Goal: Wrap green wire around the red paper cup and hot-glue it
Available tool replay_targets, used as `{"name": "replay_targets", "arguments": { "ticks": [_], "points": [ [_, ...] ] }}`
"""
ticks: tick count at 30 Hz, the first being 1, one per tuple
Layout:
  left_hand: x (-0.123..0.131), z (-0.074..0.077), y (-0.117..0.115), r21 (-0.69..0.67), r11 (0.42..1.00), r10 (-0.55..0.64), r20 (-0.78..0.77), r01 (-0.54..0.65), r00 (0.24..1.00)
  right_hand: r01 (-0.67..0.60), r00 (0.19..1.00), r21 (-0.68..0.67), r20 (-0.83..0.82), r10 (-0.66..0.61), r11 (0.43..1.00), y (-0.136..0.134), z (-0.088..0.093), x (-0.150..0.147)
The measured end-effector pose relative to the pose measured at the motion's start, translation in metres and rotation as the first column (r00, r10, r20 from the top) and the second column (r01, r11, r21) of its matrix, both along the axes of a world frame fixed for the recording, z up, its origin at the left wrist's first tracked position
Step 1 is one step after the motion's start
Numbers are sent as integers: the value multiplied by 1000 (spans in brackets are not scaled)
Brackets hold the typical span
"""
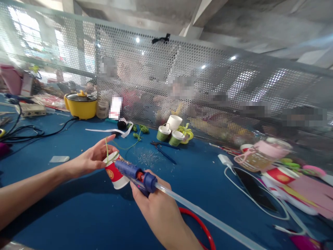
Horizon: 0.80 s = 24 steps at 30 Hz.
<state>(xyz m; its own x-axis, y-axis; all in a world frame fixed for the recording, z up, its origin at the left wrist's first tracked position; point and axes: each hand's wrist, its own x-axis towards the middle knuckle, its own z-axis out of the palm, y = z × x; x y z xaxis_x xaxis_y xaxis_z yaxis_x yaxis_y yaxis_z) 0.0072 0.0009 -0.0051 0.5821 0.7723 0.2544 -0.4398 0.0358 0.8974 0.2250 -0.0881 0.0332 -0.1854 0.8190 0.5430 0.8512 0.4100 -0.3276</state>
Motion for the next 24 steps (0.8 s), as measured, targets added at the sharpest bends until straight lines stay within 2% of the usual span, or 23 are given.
{"name": "replay_targets", "arguments": {
  "ticks": [5,12,16,19,21,24],
  "points": [
    [1,0,1,-3,1000,4,13,-4,1000,-68,998,-81,3,69,994,-2,5,-6],
    [0,0,1,-2,1000,12,11,-12,1000,-63,997,-62,34,65,996,0,20,-1],
    [-1,-1,2,2,1000,2,7,-2,1000,-96,992,-45,75,99,994,3,21,4],
    [-1,0,1,11,1000,-11,7,11,1000,-72,996,-119,-55,66,990,6,16,4],
    [-1,2,0,13,1000,-12,1,12,1000,-31,985,-213,-173,-7,977,8,12,5],
    [-1,5,0,5,1000,2,-7,-2,1000,-35,917,-398,-378,-129,917,19,11,12]
  ]
}}
